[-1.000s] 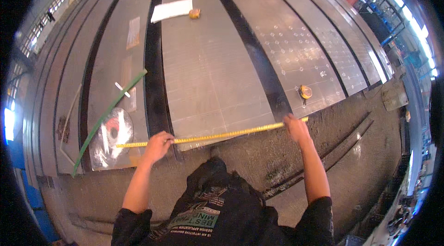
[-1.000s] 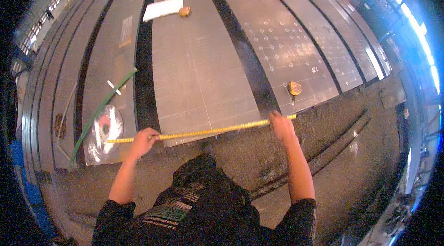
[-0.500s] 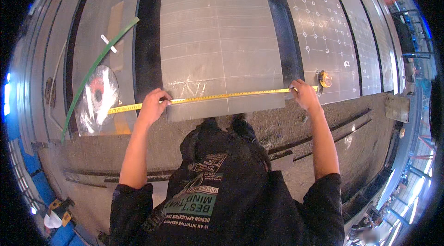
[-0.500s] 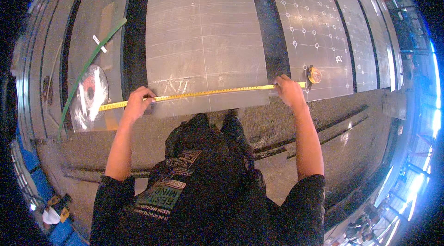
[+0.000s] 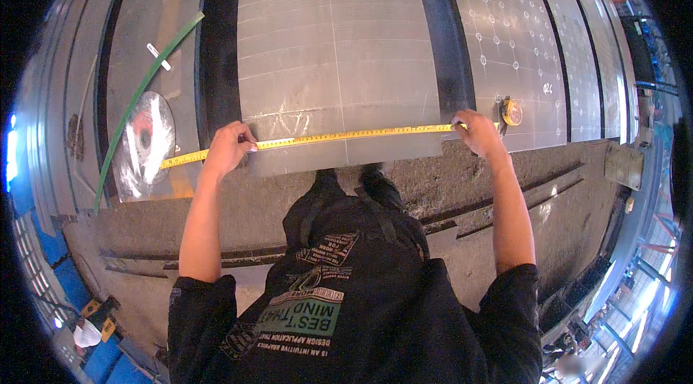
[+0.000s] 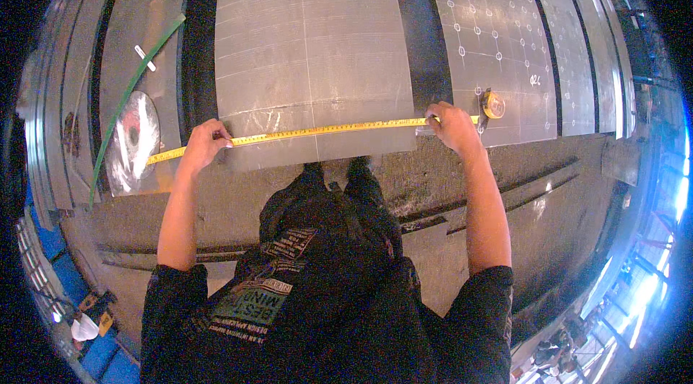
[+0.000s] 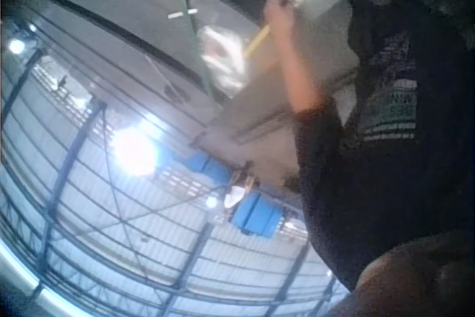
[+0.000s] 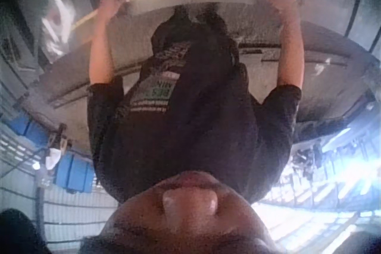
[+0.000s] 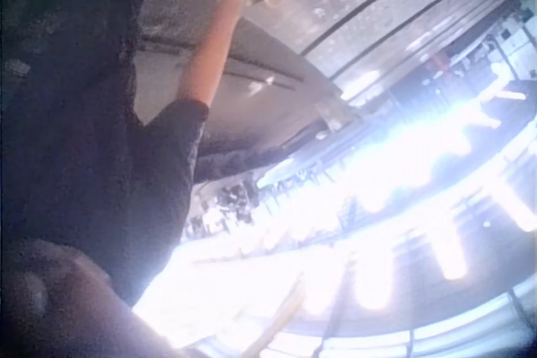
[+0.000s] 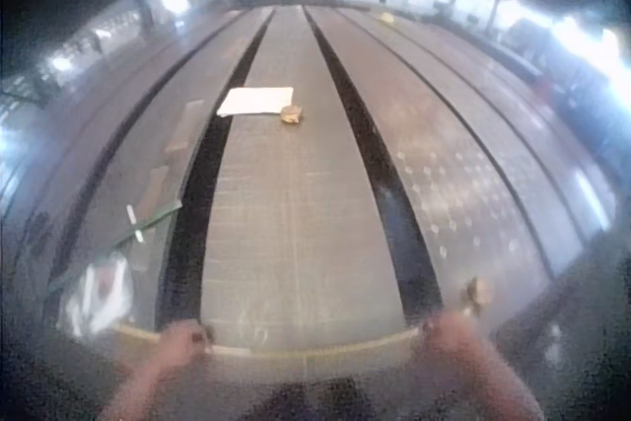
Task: The person measures and marks a large metal sheet using a tape measure, a green straightedge, and a white marker. They repeatedly align the straightedge, draw lines, and measure intervals to create a grid pattern on the sheet.
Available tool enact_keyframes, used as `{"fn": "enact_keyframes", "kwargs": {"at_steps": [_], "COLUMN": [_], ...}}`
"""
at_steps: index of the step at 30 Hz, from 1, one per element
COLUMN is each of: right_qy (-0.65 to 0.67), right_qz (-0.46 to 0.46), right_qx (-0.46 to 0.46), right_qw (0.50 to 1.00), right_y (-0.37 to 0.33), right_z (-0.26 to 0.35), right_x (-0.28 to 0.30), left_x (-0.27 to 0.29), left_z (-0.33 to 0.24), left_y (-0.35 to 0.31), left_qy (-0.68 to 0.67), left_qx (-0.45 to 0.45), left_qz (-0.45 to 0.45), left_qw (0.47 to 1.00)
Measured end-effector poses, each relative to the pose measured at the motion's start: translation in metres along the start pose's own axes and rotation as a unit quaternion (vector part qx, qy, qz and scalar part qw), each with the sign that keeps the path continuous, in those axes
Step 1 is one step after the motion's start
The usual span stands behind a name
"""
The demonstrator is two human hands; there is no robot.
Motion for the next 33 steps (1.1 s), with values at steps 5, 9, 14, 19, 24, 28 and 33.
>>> {"fn": "enact_keyframes", "kwargs": {"at_steps": [5, 9, 14, 19, 24, 28, 33], "right_qy": [0.003, 0.002, 0.015, 0.014, 0.012, 0.017, 0.024], "right_qz": [0.009, 0.009, 0.002, 0.008, -0.006, -0.008, 0.001], "right_qx": [-0.006, -0.014, -0.016, -0.016, -0.004, -0.002, -0.011], "right_qw": [1.000, 1.000, 1.000, 1.000, 1.000, 1.000, 1.000], "right_y": [-0.001, 0.000, -0.001, 0.001, 0.000, 0.000, 0.000], "right_z": [0.000, 0.002, 0.010, 0.008, 0.005, 0.007, 0.005], "right_x": [0.002, 0.002, 0.007, 0.006, 0.004, 0.004, 0.005], "left_x": [0.000, 0.002, 0.002, 0.004, 0.004, 0.007, 0.005], "left_z": [-0.001, -0.004, -0.003, -0.007, -0.008, -0.012, -0.008], "left_y": [0.001, 0.002, 0.002, 0.001, 0.000, 0.000, 0.002], "left_qy": [0.007, 0.008, -0.003, 0.003, -0.007, -0.009, 0.000], "left_qx": [-0.021, -0.002, 0.000, 0.003, -0.001, 0.013, 0.005], "left_qz": [0.000, 0.014, 0.014, 0.020, 0.016, 0.022, 0.020], "left_qw": [1.000, 1.000, 1.000, 1.000, 1.000, 1.000, 1.000]}}
Point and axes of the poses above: each hand's wrist, its own y-axis towards the middle knuckle, its own x-axis out of the back of the hand, z = x × y, the point moved 1 cm from there along y, towards the middle knuckle, and after that the axes turned 1 degree about -z, right-handed, at the moved point
